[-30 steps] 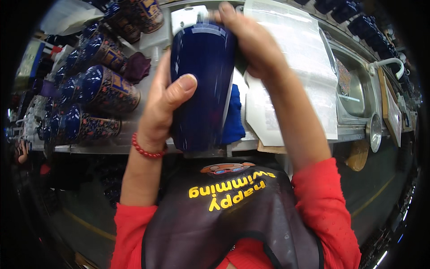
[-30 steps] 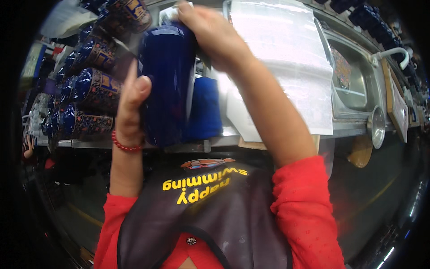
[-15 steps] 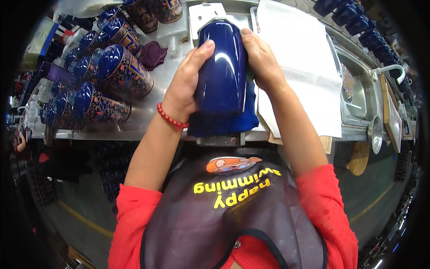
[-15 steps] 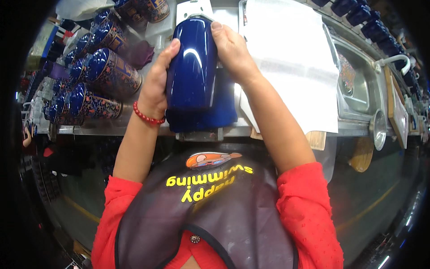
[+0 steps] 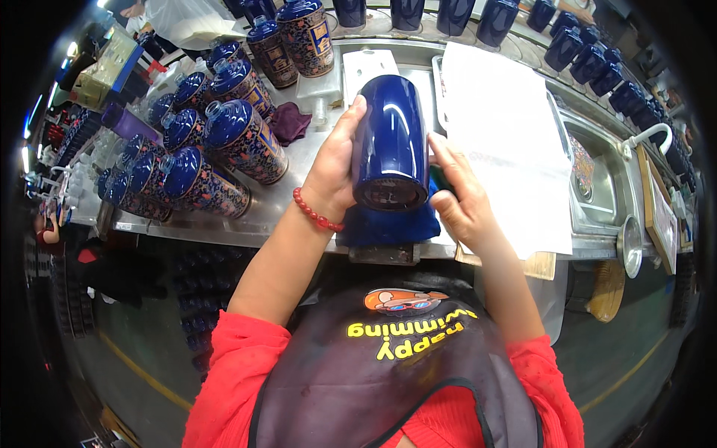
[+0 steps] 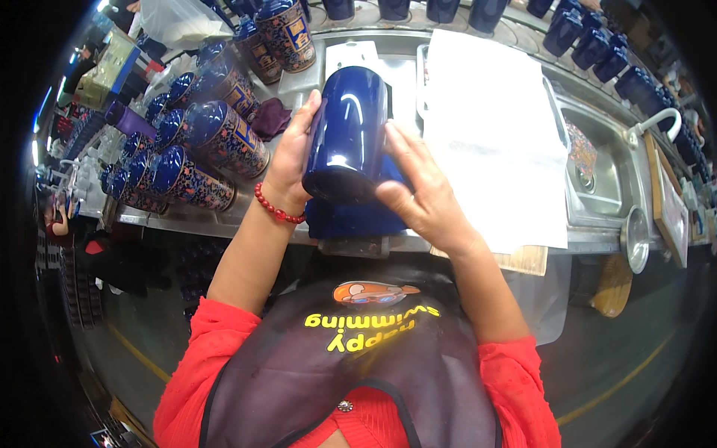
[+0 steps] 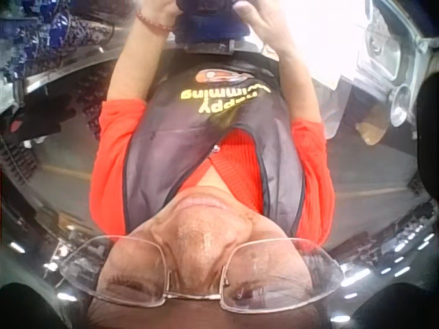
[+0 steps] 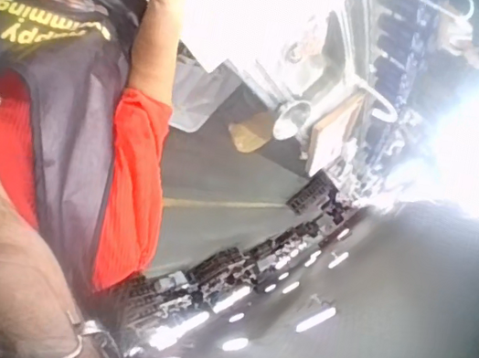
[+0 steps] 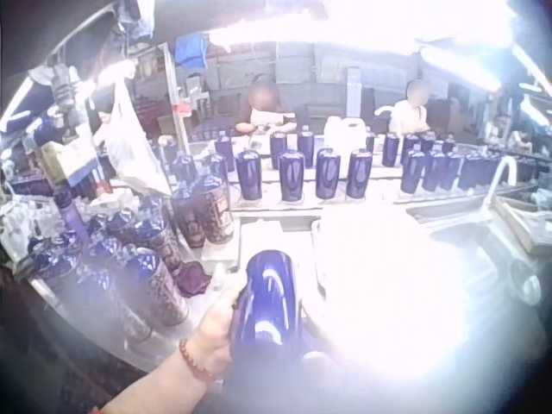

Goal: The person cleans a blue bottle with a green sponge, then selects a decorative label from a sheet and applies it to the bottle's surface, smoothing it with fingers to adhere the label.

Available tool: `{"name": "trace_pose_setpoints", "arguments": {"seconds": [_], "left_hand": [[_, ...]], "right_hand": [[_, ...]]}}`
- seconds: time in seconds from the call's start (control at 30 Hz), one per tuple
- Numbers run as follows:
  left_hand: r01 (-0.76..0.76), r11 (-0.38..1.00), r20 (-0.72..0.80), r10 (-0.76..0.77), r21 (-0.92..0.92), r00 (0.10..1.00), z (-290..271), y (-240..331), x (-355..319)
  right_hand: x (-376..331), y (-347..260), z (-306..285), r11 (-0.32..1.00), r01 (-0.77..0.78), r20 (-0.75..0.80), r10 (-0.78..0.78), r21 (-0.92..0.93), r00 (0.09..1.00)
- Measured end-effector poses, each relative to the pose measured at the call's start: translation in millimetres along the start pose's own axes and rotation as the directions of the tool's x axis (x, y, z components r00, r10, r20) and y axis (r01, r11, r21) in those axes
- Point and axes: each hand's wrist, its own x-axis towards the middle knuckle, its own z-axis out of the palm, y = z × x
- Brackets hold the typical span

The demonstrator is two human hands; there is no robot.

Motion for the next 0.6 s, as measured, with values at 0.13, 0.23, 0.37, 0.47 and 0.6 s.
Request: {"name": "trace_pose_setpoints", "arguments": {"seconds": [0.13, 0.23, 0.37, 0.47, 0.6], "left_hand": [[-0.043, 0.990, 0.006, 0.042, 0.137, 0.999, -8, -5, 1], [-0.119, 0.848, -0.089, 0.191, 0.516, 0.978, -20, -10, -2], [-0.156, 0.250, -0.012, 0.561, 0.956, 0.828, -19, -17, -6], [-0.174, -0.602, 0.540, 0.505, 0.780, 0.673, 6, -23, -22], [-0.526, -0.678, 0.487, -0.275, 0.512, 0.829, 38, -72, -35]], "right_hand": [[-11, 1, 13, 0.968, 0.033, -0.048, -0.046, -0.247, 0.998], [-19, 5, 25, 0.943, 0.048, -0.042, -0.066, -0.329, 0.997], [-39, 10, 7, 0.948, 0.016, -0.090, -0.046, -0.319, 0.995], [-62, 16, -36, 0.901, -0.038, -0.242, -0.075, -0.432, 0.967], [-107, 14, -72, 0.858, -0.255, -0.343, 0.099, -0.446, 0.934]]}}
